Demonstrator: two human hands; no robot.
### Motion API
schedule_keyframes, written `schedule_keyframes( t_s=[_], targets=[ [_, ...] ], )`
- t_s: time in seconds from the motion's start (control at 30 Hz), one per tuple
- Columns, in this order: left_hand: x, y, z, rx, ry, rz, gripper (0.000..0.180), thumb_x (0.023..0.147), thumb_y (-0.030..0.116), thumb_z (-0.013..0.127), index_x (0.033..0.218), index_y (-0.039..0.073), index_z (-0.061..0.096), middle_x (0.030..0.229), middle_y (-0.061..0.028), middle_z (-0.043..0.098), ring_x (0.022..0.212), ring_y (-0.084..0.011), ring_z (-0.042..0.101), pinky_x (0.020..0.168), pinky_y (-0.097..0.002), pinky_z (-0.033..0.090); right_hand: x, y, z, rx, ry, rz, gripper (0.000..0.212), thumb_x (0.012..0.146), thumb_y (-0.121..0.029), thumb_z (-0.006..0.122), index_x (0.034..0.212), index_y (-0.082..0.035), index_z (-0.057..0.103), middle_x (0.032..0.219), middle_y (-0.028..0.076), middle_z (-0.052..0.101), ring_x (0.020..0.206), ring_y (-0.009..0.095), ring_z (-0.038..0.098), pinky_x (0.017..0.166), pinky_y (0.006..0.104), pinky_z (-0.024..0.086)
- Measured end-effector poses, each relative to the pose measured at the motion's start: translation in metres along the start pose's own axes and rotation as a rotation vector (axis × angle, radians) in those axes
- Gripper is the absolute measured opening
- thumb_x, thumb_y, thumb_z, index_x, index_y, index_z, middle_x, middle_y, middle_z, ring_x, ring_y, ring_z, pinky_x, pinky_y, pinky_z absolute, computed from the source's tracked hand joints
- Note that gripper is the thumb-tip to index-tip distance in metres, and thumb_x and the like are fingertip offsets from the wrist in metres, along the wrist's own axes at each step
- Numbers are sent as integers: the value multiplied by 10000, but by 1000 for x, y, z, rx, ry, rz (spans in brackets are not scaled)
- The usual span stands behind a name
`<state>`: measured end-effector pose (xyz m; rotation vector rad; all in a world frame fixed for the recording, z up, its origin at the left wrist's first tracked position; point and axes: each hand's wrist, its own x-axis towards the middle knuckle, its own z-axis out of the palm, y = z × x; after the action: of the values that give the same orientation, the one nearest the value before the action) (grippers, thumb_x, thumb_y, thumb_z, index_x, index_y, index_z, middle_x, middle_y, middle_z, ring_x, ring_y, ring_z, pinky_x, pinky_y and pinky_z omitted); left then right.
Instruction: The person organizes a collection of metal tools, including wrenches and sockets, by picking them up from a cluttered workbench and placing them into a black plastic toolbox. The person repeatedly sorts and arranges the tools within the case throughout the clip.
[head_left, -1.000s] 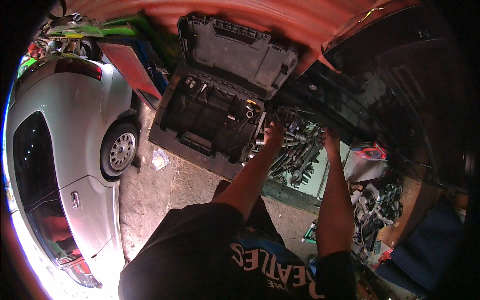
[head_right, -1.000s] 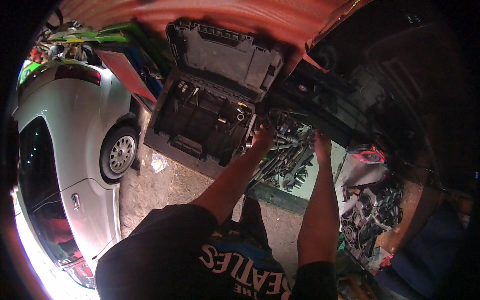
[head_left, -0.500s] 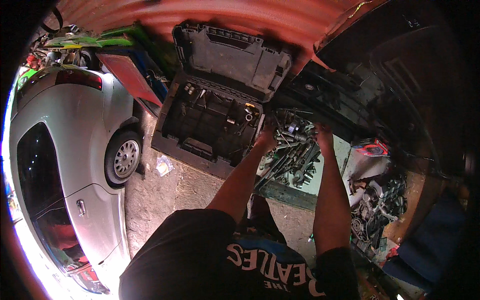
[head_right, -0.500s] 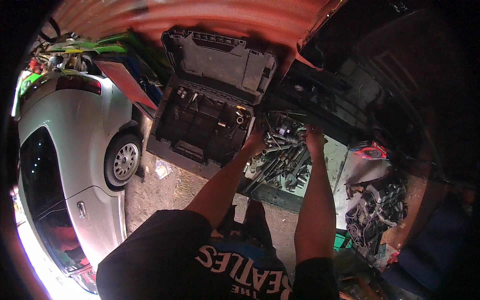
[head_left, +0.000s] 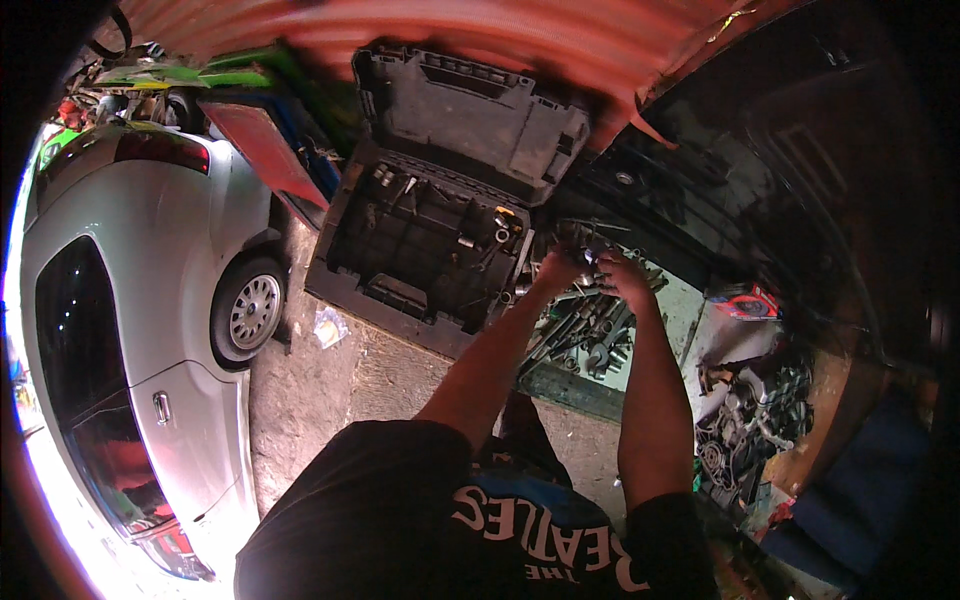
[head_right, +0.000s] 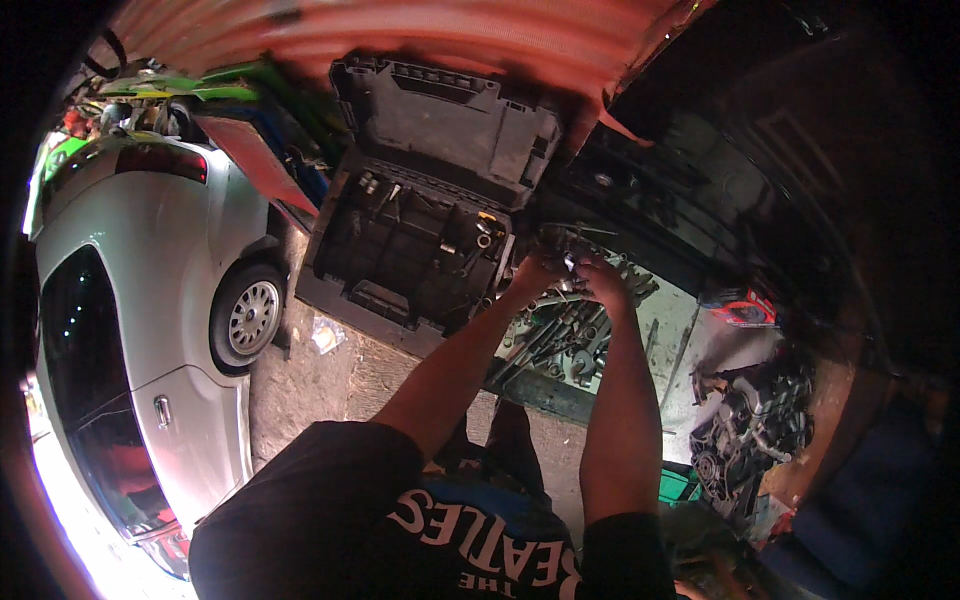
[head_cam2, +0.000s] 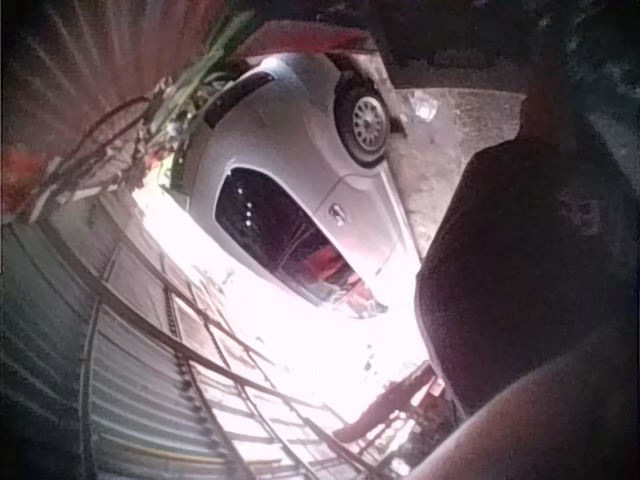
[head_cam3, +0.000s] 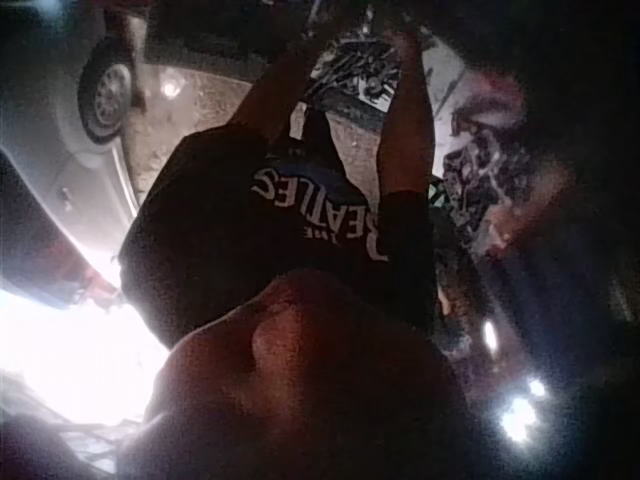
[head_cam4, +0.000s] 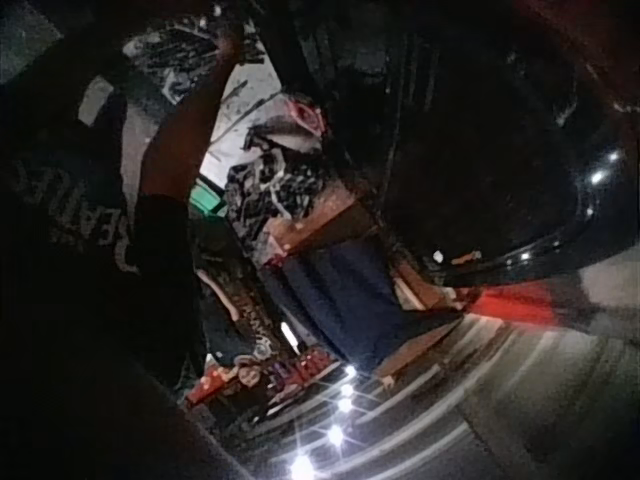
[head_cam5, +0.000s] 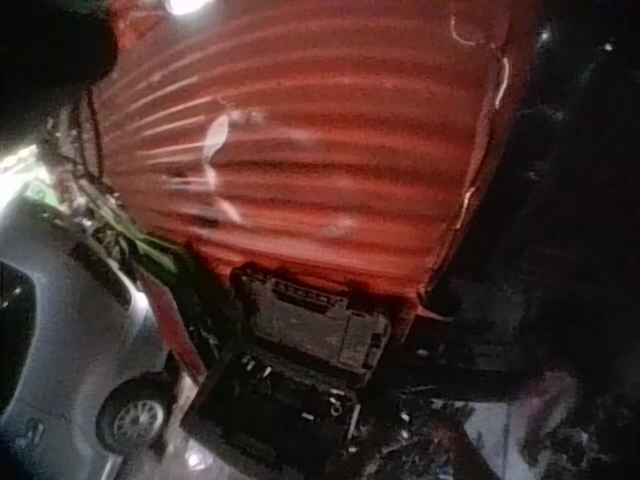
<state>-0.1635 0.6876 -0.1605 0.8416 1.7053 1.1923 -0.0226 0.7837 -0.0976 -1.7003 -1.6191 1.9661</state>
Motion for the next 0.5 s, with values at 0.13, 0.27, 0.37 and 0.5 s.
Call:
schedule_keyframes(
  t_s=[0.13,0.27,0.37,0.5],
  targets=[
    [9,-2,6,-215,-5,-49,596,691,321,744,1160,3,561,1039,-175,665,973,-315,642,839,-395,496,9,5,-3,-141,-75,-34,332,842,-204,644,1164,-171,573,938,6,621,792,157,593,771,394,503],
    [21,-22,2,-331,129,9,536,723,339,720,1141,31,586,1060,-176,657,990,-314,634,863,-388,478,41,17,11,-327,-120,-222,307,838,-158,653,1136,-116,593,905,22,616,751,146,601,685,336,535],
    [6,6,0,-202,84,4,446,777,357,656,1127,84,607,1058,-182,652,993,-343,626,858,-416,479,51,39,1,-288,-44,-229,272,844,-133,651,1105,-72,603,888,29,616,720,130,603,617,282,541],
    [-2,-2,-40,80,113,-192,393,853,332,597,1202,152,593,1057,-136,664,993,-281,635,828,-384,508,60,29,19,-278,-119,-209,271,850,-114,653,1107,-44,601,905,47,621,721,129,611,607,271,546]
  ],
)
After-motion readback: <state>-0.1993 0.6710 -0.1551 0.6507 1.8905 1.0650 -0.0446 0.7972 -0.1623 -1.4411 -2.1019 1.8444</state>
